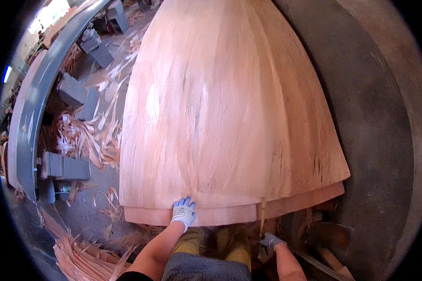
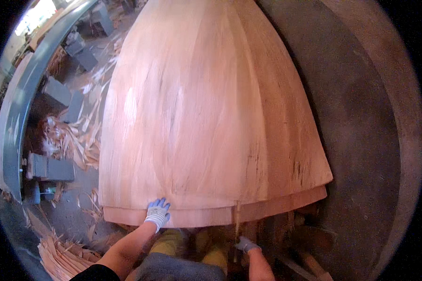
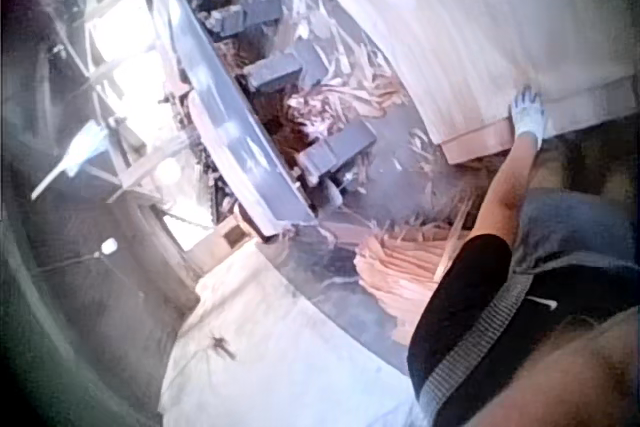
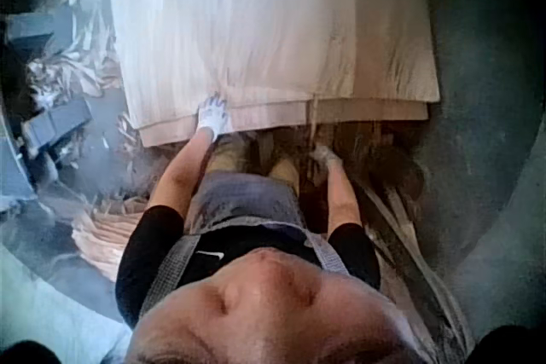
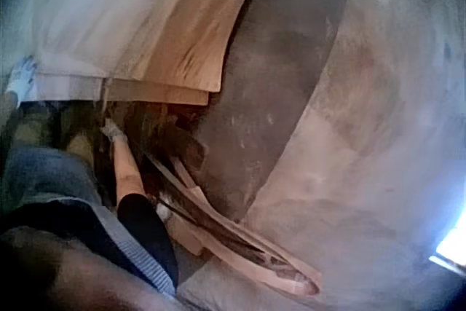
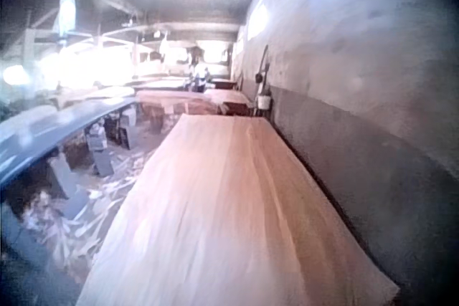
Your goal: The person applies wood veneer to a large panel by picking up veneer sheets from a stack and placing them onto the panel surface, using a small tool to trim or press down sections.
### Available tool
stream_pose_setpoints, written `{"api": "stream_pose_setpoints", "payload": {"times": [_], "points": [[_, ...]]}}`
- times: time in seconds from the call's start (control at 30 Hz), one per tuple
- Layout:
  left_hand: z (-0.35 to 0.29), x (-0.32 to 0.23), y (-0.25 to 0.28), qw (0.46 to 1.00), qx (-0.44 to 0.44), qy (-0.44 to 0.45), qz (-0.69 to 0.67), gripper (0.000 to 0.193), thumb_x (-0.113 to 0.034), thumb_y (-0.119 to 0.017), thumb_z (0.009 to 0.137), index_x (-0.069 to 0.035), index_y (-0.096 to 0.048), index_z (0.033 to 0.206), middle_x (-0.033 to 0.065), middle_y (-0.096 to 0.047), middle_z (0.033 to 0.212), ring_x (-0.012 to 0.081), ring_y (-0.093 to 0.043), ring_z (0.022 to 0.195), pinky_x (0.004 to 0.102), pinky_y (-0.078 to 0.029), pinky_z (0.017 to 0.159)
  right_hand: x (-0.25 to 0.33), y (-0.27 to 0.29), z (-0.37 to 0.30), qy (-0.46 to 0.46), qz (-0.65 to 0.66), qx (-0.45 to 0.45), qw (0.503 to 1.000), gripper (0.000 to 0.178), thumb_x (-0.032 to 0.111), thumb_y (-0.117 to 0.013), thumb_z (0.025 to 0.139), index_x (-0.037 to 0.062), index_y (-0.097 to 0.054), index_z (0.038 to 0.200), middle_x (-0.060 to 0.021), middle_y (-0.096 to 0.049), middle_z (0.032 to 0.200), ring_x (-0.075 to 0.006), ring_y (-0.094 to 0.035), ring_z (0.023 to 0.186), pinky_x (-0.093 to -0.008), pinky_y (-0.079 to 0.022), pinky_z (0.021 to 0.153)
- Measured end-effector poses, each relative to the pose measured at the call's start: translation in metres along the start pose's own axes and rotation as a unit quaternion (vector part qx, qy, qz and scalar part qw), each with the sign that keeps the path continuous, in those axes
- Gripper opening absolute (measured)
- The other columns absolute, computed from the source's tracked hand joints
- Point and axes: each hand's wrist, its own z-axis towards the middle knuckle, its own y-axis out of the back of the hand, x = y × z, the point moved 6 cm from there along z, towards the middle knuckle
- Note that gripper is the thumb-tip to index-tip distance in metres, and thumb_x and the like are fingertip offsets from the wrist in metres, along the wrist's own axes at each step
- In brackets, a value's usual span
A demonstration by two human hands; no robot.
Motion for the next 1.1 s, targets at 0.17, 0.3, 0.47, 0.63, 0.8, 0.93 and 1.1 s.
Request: {"api": "stream_pose_setpoints", "payload": {"times": [0.17,0.3,0.47,0.63,0.8,0.93,1.1], "points": [[0.007,-0.007,0.004,0.997,0.062,0.022,0.052,0.053,-0.035,-0.054,0.077,-0.016,-0.047,0.126,0.0106,-0.032,0.141,0.0272,-0.033,0.126,0.0461,-0.029,0.098,0.082,0.11,0.027,0.017,0.29,-0.318,0.903,0.023,0.019,-0.066,0.073,-0.0002,-0.061,0.085,-0.0147,-0.062,0.074,-0.0237,-0.06,0.068,-0.0352,-0.047,0.062],[0.012,-0.009,0.001,0.986,0.125,0.051,0.097,0.055,-0.039,-0.05,0.079,-0.015,-0.044,0.128,0.0131,-0.029,0.142,0.0284,-0.034,0.126,0.0467,-0.03,0.097,0.058,0.167,-0.011,0.066,0.403,-0.509,0.758,0.012,0.01,-0.066,0.074,0.0016,-0.059,0.074,-0.0065,-0.057,0.063,-0.0124,-0.053,0.056,-0.0292,-0.042,0.051],[0.024,-0.024,0.003,0.974,0.176,0.09,0.113,0.057,-0.045,-0.044,0.081,-0.012,-0.044,0.128,0.0156,-0.027,0.142,0.0303,-0.034,0.126,0.046,-0.032,0.098,-0.019,0.233,-0.054,0.006,0.369,-0.526,0.767,0.012,0.01,-0.067,0.074,0.0011,-0.058,0.074,-0.002,-0.058,0.067,-0.0127,-0.053,0.063,-0.0313,-0.043,0.059],[0.033,-0.023,0.001,0.968,0.195,0.118,0.102,0.06,-0.049,-0.045,0.08,-0.012,-0.046,0.127,0.0177,-0.027,0.142,0.0309,-0.035,0.126,0.0455,-0.033,0.098,-0.12,0.244,-0.066,0.015,0.375,-0.544,0.75,0.018,0.012,-0.067,0.074,0.0015,-0.061,0.086,-0.0093,-0.063,0.079,-0.0177,-0.059,0.075,-0.0315,-0.046,0.071],[0.035,-0.022,-0.006,0.962,0.217,0.128,0.103,0.06,-0.051,-0.044,0.081,-0.012,-0.046,0.127,0.0192,-0.026,0.142,0.033,-0.036,0.125,0.0458,-0.033,0.097,-0.202,0.253,-0.116,-0.183,0.244,-0.528,0.792,0.031,0.016,-0.065,0.076,0.0,-0.058,0.101,-0.0162,-0.063,0.093,-0.0282,-0.061,0.086,-0.0362,-0.047,0.077],[0.043,-0.029,0.003,0.959,0.23,0.131,0.1,0.059,-0.048,-0.045,0.081,-0.013,-0.045,0.129,0.0166,-0.025,0.143,0.0302,-0.034,0.127,0.0466,-0.032,0.098,-0.283,0.231,-0.12,-0.251,0.241,-0.507,0.788,0.036,0.017,-0.064,0.077,-0.0011,-0.057,0.107,-0.0197,-0.063,0.097,-0.0322,-0.061,0.089,-0.0373,-0.048,0.076],[0.031,-0.039,0.018,0.955,0.236,0.158,0.089,0.057,-0.046,-0.046,0.081,-0.014,-0.045,0.129,0.0162,-0.028,0.142,0.0304,-0.034,0.127,0.0452,-0.032,0.099,-0.165,0.281,-0.14,-0.212,0.146,-0.457,0.852,0.034,0.019,-0.064,0.077,-0.0024,-0.059,0.103,-0.0196,-0.064,0.093,-0.0314,-0.062,0.086,-0.0367,-0.048,0.075]]}}
